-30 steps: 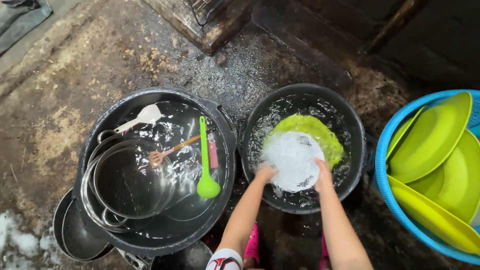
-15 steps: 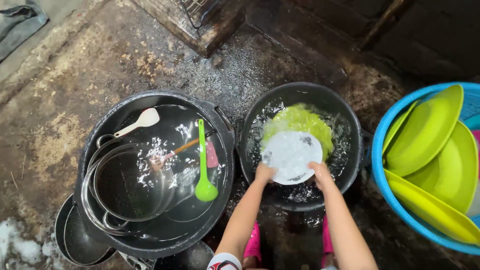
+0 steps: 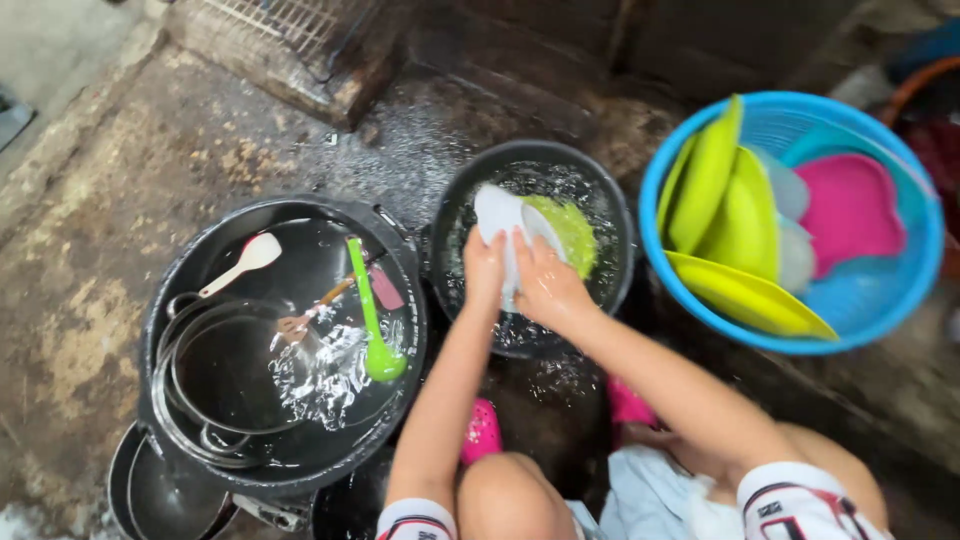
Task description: Wash various plates, bowls, and kitchen utensils in buckets of soapy water.
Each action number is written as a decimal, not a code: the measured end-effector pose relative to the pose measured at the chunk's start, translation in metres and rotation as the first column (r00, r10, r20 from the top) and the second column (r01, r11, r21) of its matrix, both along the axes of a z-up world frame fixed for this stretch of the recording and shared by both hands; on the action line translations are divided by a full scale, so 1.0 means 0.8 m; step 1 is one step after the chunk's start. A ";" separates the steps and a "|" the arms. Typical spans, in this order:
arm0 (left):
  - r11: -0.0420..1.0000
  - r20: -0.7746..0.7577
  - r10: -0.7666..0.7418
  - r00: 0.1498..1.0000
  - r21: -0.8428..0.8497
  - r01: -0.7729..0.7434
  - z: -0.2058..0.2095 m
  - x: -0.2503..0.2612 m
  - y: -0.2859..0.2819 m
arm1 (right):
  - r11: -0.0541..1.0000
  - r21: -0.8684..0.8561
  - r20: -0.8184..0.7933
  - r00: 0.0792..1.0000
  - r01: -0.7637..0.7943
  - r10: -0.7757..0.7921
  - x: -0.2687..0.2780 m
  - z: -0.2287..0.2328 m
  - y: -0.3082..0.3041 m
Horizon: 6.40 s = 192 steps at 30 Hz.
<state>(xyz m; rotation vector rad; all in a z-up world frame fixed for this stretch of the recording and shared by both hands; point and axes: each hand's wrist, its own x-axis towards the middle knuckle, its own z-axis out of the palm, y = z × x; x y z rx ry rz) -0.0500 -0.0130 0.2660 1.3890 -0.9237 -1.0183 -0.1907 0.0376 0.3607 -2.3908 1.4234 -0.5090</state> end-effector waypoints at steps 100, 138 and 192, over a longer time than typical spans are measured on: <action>0.614 0.319 -0.036 0.947 0.755 -0.231 -0.353 0.013 0.036 | 0.396 0.879 0.051 0.773 0.266 -0.632 -0.097 -0.419 -0.133; 0.937 -0.249 0.018 0.968 0.342 0.070 -0.289 0.043 0.041 | 0.641 0.765 0.468 0.737 -0.062 -0.487 -0.106 -0.416 -0.142; 0.730 0.825 0.311 0.471 -0.525 0.438 0.129 -0.206 0.048 | 0.741 -0.553 -0.348 0.702 0.381 -0.621 -0.473 -0.122 -0.193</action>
